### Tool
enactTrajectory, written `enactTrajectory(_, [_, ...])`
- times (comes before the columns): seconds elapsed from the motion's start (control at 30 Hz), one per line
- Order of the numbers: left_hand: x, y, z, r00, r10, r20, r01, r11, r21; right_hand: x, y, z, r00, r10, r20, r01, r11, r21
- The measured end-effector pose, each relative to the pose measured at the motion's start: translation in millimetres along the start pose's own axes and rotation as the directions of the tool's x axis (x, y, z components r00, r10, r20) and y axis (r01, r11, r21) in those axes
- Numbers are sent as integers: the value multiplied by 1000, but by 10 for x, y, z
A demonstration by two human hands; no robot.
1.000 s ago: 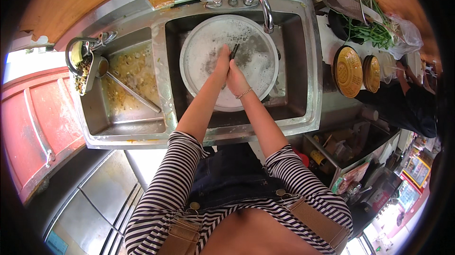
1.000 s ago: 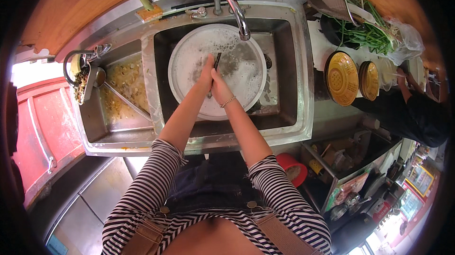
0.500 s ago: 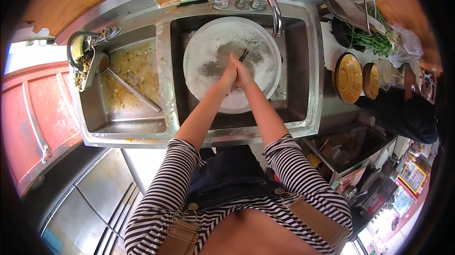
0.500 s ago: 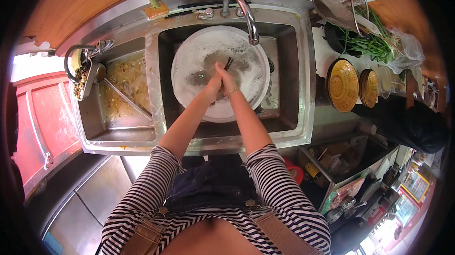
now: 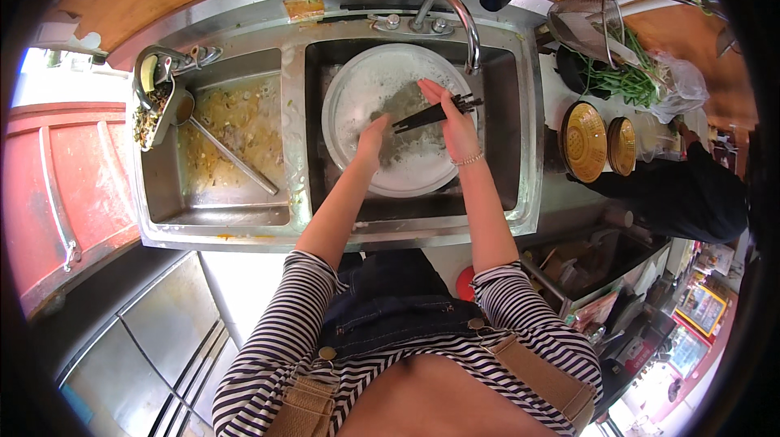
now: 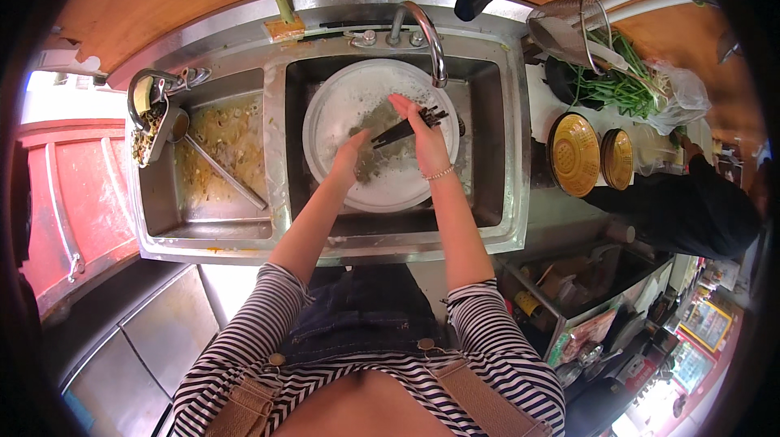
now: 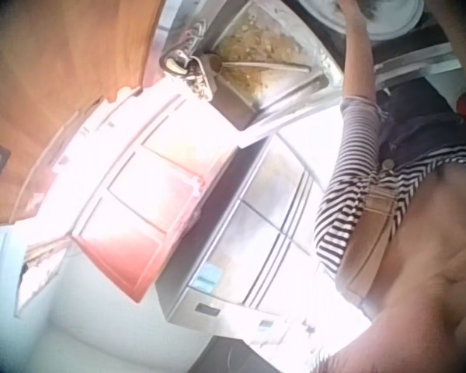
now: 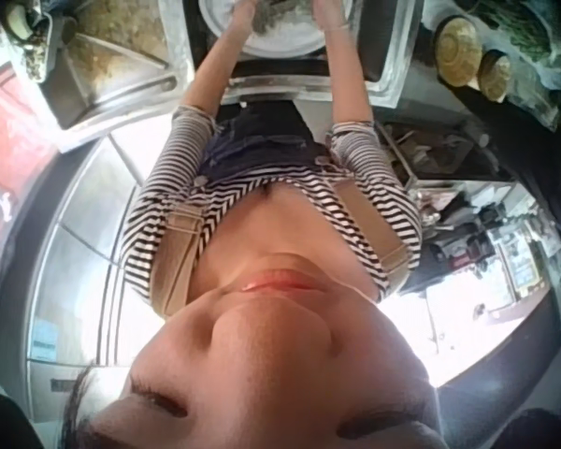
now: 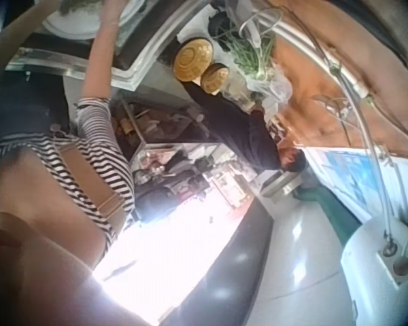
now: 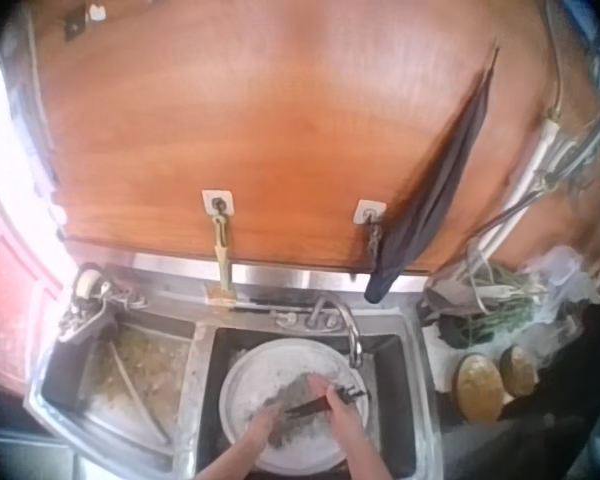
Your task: The person collects used bowls, a small metal bowl, chopsticks, and a spoon from a dining table, carries them to the kitchen sink, and washes each item with a sponge under running water. The person then rinses the sink basin and a large white basin before placing the cleaned items aside.
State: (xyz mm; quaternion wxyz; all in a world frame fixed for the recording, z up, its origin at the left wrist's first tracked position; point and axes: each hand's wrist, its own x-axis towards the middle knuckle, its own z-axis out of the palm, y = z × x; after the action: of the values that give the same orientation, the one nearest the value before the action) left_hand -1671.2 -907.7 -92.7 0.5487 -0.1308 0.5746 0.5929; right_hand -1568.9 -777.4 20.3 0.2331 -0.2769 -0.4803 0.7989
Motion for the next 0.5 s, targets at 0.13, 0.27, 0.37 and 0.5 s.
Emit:
enactTrajectory(0.13, [-84, 92, 113, 969, -83, 234, 182, 878, -443, -117, -85, 146, 999, -46, -13, 48, 988, 146])
enactTrajectory(0.27, [-191, 94, 178, 970, -140, 197, 218, 859, -463, -60, 199, 234, 961, 48, -272, 22, 968, 250])
enactTrajectory(0.37, [-335, 133, 106, 964, -52, 260, 176, 858, -483, 26, 433, 397, 942, 75, -327, 8, 969, 245])
enactTrajectory(0.5, [-591, 403, -310, 968, 99, 229, -36, 963, -266, 255, 602, 882, 951, 152, -269, -94, 972, 218])
